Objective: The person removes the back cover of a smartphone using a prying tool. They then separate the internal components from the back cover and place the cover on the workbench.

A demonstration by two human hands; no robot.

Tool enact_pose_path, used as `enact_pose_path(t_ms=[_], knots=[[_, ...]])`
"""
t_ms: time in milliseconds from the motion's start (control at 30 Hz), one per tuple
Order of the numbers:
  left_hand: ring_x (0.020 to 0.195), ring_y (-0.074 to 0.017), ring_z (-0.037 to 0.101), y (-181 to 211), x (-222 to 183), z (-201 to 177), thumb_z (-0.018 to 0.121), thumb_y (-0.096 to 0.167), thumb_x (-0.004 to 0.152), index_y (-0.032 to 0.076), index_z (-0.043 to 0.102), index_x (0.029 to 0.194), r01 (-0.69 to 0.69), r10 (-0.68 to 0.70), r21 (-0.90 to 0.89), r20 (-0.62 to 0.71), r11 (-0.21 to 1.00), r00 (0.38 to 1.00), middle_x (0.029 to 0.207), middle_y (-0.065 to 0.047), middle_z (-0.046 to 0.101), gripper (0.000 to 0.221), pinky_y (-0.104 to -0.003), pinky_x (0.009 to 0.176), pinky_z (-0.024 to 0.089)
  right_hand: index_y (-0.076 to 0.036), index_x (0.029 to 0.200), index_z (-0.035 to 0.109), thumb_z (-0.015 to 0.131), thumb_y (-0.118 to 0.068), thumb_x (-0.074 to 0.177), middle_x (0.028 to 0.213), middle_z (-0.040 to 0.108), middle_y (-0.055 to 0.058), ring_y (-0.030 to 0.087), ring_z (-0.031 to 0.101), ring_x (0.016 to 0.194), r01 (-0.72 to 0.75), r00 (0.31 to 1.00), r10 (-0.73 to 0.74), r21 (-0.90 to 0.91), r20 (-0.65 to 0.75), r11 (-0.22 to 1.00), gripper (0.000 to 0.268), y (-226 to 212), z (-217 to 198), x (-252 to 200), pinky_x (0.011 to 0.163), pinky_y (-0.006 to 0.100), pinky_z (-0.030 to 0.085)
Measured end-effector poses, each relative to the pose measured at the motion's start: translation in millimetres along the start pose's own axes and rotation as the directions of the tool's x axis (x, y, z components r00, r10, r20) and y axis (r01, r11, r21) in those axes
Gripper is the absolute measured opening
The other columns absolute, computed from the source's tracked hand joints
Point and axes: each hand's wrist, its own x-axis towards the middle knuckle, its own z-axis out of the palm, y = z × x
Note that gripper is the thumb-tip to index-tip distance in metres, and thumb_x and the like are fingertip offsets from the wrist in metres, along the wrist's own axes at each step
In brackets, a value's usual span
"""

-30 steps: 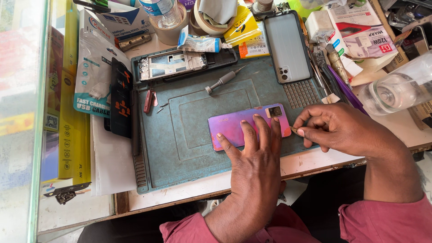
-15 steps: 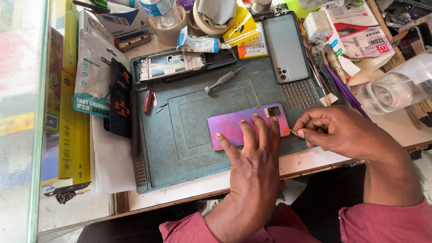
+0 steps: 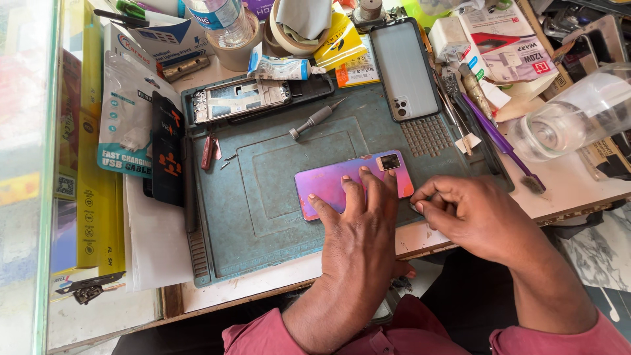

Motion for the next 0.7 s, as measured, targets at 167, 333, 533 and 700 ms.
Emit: enact_pose_path(t_ms=[167, 333, 533, 700], knots=[[0.118, -0.0267, 0.051, -17.1, 1.4, -4.4, 0.084, 0.078, 0.037, 0.003, 0.046, 0.141, -0.041, 0.051, -0.167, 0.058, 0.985, 0.997, 0.137, -0.013, 0.051, 0.133, -0.052, 0.080, 0.046, -0.003, 0.119, 0.074, 0.068, -0.005, 0.091, 0.085, 0.080, 0.010, 0.013, 0.073, 0.071, 0.210, 0.978, -0.192, 0.351, -0.083, 0.913, 0.029, 14.3, -4.6, -8.2, 0.064, 0.027, 0.062], [0.106, -0.0249, 0.056, -33.1, 1.1, -4.3, 0.085, 0.071, 0.044, 0.005, 0.055, 0.134, -0.144, 0.101, -0.282, -0.161, 0.949, 0.982, 0.113, -0.007, 0.059, 0.115, -0.047, 0.073, 0.042, -0.003, 0.124, 0.072, 0.066, -0.004, 0.092, 0.105, 0.079, 0.008, 0.011, 0.077, 0.091, 0.404, 0.896, -0.342, 0.202, -0.283, 0.892, 0.032, 12.0, -8.3, -13.1, 0.075, 0.026, 0.063], [0.108, -0.0279, 0.055, -45.9, 5.6, 0.9, 0.082, 0.052, 0.067, 0.008, 0.058, 0.134, -0.217, 0.152, -0.318, -0.216, 0.923, 0.964, 0.117, -0.009, 0.059, 0.085, -0.048, 0.076, 0.043, -0.010, 0.103, 0.080, 0.080, -0.009, 0.083, 0.097, 0.077, 0.005, 0.013, 0.073, 0.075, 0.445, 0.753, -0.525, -0.279, -0.398, 0.851, 0.020, -8.5, -2.8, -17.9, 0.059, 0.028, 0.056], [0.110, -0.0292, 0.056, -51.8, 6.1, 7.9, 0.078, 0.041, 0.078, 0.007, 0.058, 0.134, -0.252, 0.156, -0.334, -0.289, 0.908, 0.944, 0.127, -0.013, 0.058, 0.068, -0.049, 0.079, 0.044, -0.009, 0.101, 0.078, 0.079, -0.005, 0.082, 0.094, 0.073, 0.004, 0.015, 0.071, 0.076, 0.506, 0.683, -0.633, -0.389, -0.364, 0.770, 0.019, -13.0, -0.5, -14.9, 0.064, 0.029, 0.056]])
